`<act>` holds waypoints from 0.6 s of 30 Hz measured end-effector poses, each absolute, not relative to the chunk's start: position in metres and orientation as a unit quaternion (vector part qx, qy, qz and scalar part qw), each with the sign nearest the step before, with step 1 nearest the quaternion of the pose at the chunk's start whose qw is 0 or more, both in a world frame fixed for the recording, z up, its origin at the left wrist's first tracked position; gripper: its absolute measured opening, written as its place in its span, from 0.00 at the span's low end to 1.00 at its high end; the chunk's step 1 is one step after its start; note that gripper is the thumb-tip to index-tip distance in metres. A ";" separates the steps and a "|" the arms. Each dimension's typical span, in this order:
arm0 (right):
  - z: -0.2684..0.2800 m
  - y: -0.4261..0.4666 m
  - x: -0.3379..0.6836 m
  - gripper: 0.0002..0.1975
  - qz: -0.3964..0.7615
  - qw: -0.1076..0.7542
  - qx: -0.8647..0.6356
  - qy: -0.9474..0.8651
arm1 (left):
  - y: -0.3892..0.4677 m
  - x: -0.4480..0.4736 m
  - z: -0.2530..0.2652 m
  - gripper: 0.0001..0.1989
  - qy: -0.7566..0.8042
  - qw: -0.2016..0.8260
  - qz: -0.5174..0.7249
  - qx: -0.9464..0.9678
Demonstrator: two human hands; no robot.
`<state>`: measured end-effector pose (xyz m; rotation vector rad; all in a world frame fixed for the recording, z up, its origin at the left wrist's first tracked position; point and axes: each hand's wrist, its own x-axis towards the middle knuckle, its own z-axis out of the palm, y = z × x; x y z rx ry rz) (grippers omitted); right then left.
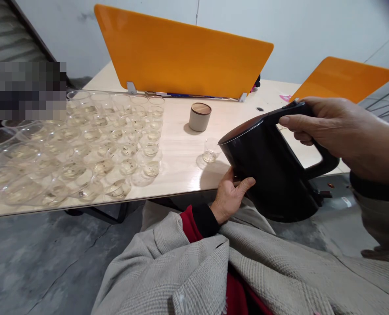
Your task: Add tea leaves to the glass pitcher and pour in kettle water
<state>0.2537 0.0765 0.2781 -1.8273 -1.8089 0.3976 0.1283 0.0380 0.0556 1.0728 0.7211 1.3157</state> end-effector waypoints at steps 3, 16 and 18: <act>0.277 0.077 0.257 0.17 0.148 0.268 -0.678 -0.668 | 0.038 0.129 0.055 0.30 0.309 0.608 0.566 0.463; 0.276 0.070 0.263 0.17 0.150 0.274 -0.673 -0.670 | 0.037 0.130 0.056 0.31 0.297 0.615 0.570 0.457; 0.273 0.065 0.272 0.18 0.157 0.292 -0.664 -0.670 | 0.037 0.131 0.057 0.31 0.294 0.611 0.571 0.463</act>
